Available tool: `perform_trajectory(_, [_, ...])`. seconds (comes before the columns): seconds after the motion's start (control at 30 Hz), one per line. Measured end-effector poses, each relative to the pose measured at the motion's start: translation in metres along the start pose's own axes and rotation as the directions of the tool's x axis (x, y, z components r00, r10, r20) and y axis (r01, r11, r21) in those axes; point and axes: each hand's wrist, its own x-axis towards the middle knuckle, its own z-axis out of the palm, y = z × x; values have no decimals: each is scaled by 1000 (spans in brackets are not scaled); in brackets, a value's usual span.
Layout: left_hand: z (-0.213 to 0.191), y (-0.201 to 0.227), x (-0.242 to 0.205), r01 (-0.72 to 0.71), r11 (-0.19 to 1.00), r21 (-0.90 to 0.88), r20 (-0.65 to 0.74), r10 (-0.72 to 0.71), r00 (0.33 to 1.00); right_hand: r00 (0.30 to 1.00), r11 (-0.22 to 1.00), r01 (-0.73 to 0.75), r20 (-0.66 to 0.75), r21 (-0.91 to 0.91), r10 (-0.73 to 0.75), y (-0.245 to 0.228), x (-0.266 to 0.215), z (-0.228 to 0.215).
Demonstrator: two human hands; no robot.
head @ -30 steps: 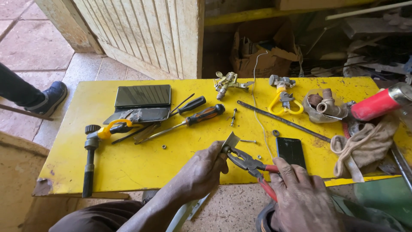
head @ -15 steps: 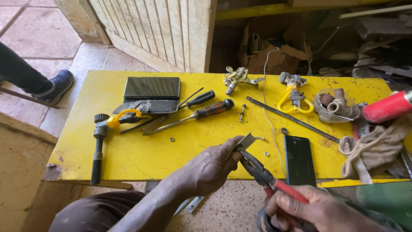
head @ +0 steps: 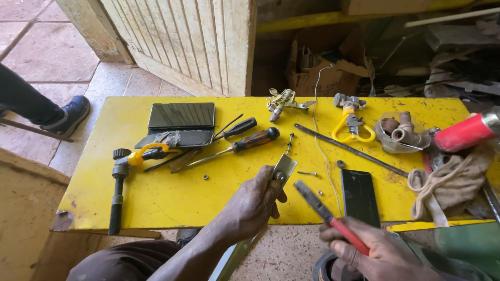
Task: The person holds a small rectangular metal piece and repeatedly taps it with a hammer, then uses pliers to bend and adjust its edges. The person continues alternating between hammering and plier adjustments throughout the clip.
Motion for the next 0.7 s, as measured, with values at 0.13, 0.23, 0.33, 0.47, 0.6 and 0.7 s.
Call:
perform_trajectory(0.13, [0,8,-1,105,994,27,-31,-104,994,962,944,-213,-221,-252,158,-4,3,4])
perform_trajectory(0.23, [0,4,6,143,989,29,-136,-138,981,940,691,27,-216,-723,-263,24,16,12])
perform_trajectory(0.33, [11,-8,3,125,984,124,-173,-102,980,824,496,56,-241,-866,-513,38,17,30])
perform_trajectory(0.47, [10,-7,5,36,979,201,-184,1,983,737,314,-63,-256,-947,-626,33,29,37])
perform_trajectory(0.6, [13,-15,0,72,970,232,-173,-32,984,828,355,-28,-220,-934,-516,23,22,43])
perform_trajectory(0.7, [7,-1,-6,133,964,232,-161,-97,982,752,270,-16,-190,-963,-631,22,24,48])
